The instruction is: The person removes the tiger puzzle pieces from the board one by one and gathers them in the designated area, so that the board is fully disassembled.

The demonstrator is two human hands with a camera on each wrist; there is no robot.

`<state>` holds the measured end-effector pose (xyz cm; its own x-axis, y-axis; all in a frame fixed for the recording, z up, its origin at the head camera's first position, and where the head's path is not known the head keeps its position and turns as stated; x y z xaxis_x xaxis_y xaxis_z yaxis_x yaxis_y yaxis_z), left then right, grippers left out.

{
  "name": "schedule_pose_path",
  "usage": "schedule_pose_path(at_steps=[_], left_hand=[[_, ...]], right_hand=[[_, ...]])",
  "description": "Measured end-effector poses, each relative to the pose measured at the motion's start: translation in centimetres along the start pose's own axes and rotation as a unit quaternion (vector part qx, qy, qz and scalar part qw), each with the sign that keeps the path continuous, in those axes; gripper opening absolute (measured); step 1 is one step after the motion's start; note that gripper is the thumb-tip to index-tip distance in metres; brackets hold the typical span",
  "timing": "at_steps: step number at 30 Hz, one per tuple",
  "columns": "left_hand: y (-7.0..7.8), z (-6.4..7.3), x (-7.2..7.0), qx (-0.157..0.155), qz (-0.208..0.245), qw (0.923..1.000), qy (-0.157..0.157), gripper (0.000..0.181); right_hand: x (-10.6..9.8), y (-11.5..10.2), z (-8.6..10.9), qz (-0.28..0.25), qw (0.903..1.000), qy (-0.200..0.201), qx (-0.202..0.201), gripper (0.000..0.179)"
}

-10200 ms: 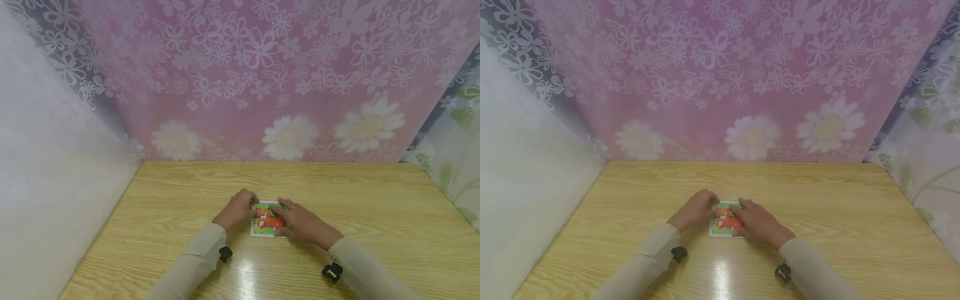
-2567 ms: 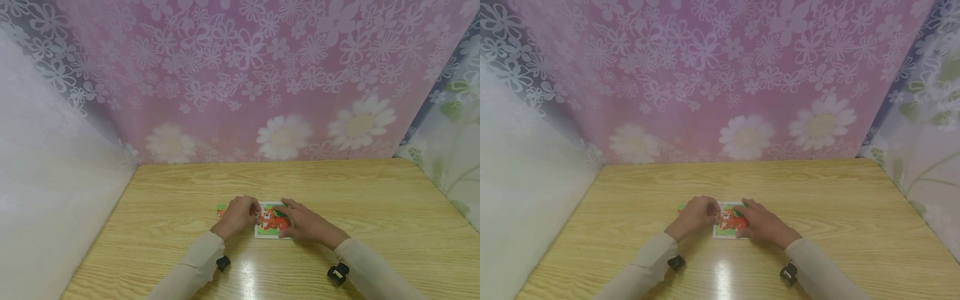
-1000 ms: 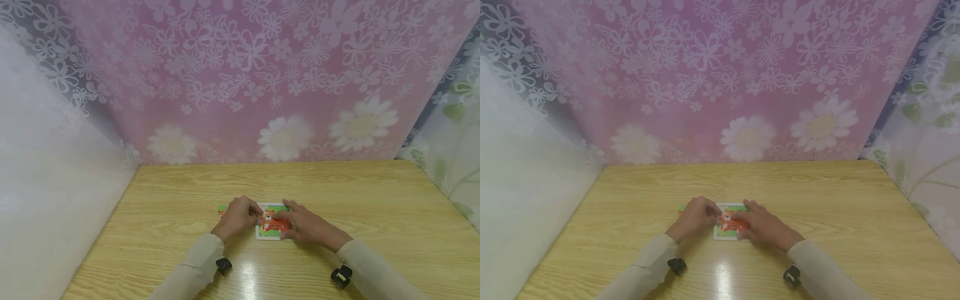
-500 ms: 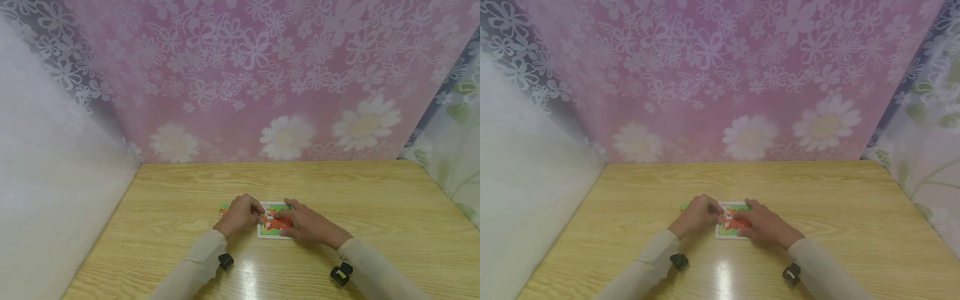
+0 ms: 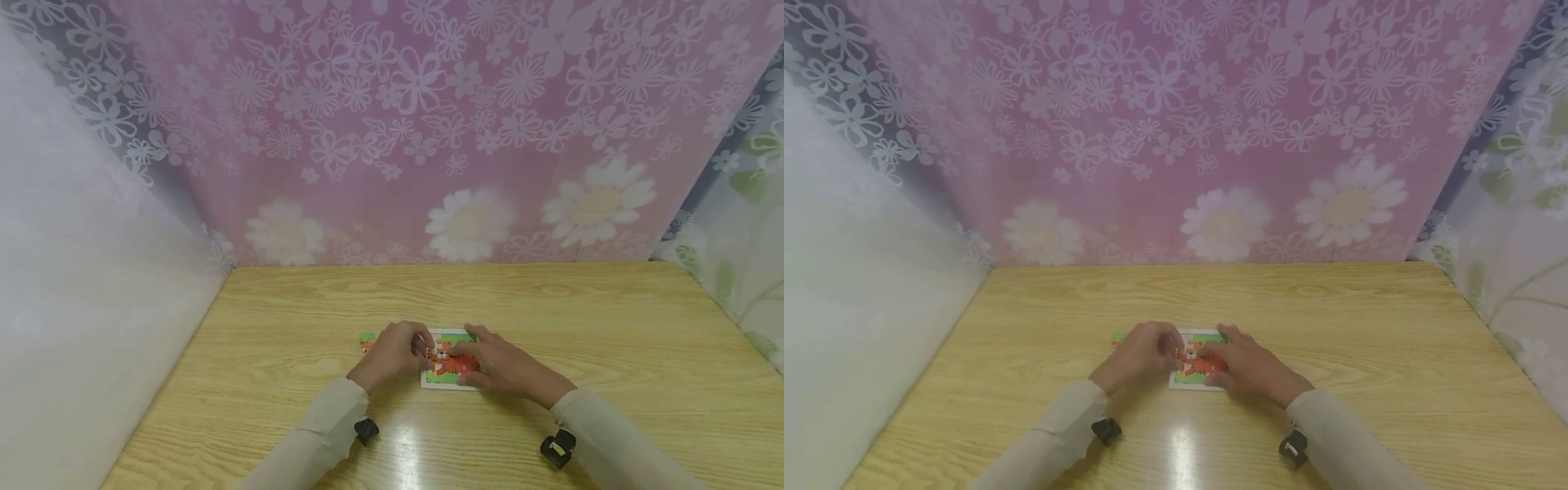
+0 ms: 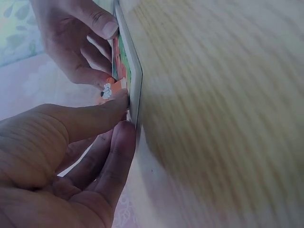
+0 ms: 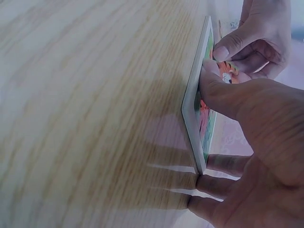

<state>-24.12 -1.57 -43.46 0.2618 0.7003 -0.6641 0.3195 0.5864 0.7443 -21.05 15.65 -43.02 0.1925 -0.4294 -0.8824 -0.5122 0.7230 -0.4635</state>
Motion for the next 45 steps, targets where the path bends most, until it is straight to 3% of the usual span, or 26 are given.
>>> schedule_pose_path(at_steps=[9, 17, 24, 33, 45], left_hand=[[-0.2, 0.2, 0.0, 0.015, -0.006, 0.9999, 0.003, 0.015], [-0.4, 0.4, -0.5, 0.008, 0.011, 0.9999, 0.005, 0.006], [-1.0, 1.1, -2.6, 0.02, 0.006, 0.9991, 0.037, 0.005], [-3.3, 3.1, -5.4, -0.003, -0.033, 0.997, 0.07, 0.012], [-6.0, 5.6, -7.7, -0.039, -0.036, 0.9958, 0.074, 0.016]], right_hand=[[0.0, 0.0, -0.2, -0.006, 1.0, 0.003, -0.003, 0.047], [0.2, 0.0, -0.1, -0.003, 1.0, 0.0, 0.002, 0.047], [0.2, 0.0, -0.1, 0.0, 0.9999, 0.001, 0.01, 0.045], [0.2, -0.1, 0.0, -0.003, 0.9999, 0.006, 0.009, 0.045], [0.0, -0.3, 0.2, -0.006, 0.9999, 0.013, 0.007, 0.045]])
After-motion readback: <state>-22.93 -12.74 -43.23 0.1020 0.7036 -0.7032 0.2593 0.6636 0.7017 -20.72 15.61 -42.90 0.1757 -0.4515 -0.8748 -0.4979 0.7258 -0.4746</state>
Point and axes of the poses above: each hand's wrist, its own z-axis away from the middle knuckle, its own x-axis out of the palm, y = z × x, the point moved 6 cm from there along -z, towards the middle knuckle, and after that the axes turned 8 degrees about y, right-handed, at the moved point
